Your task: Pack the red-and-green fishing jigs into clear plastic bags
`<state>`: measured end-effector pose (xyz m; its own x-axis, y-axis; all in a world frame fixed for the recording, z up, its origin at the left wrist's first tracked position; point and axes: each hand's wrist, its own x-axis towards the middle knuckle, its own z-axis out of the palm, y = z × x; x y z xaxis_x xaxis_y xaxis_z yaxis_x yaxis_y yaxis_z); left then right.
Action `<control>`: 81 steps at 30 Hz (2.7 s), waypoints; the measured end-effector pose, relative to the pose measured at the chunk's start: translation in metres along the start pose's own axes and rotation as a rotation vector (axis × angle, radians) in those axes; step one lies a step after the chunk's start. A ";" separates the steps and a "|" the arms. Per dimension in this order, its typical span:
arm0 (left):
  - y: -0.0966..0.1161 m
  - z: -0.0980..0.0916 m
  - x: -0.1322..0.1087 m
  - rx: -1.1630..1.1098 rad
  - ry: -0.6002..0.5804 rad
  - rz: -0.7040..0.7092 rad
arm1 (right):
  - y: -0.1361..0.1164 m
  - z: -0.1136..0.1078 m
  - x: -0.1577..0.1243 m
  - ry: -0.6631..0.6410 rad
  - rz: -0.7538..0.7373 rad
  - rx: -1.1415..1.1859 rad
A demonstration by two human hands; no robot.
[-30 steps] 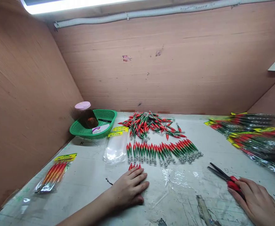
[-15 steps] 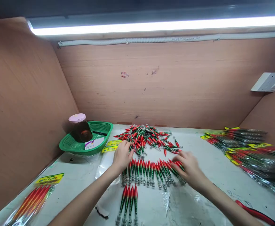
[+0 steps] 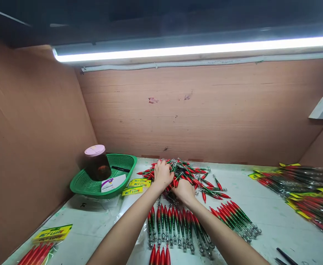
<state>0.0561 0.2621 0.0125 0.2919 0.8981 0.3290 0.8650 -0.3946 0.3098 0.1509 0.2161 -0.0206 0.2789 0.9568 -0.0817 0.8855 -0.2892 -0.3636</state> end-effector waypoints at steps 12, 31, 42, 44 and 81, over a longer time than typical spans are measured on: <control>0.017 0.000 0.025 -0.445 -0.079 -0.235 | 0.012 -0.007 0.010 -0.019 0.045 0.059; -0.022 -0.068 -0.105 -1.509 0.052 -0.262 | 0.007 -0.011 0.017 0.038 -0.054 0.128; -0.016 -0.086 -0.114 -1.783 -0.039 -0.263 | 0.053 -0.026 -0.019 0.324 -0.528 0.347; -0.016 -0.085 -0.115 -1.790 -0.058 -0.249 | 0.056 -0.030 -0.028 0.342 -0.561 0.405; 0.012 -0.025 -0.151 -0.670 -0.860 -0.086 | 0.072 -0.011 -0.149 -0.592 0.018 0.770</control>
<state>0.0124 0.1170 -0.0116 0.6541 0.6603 -0.3690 0.5744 -0.1162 0.8103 0.1778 0.0527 -0.0246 -0.1291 0.8730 -0.4704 0.3385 -0.4071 -0.8484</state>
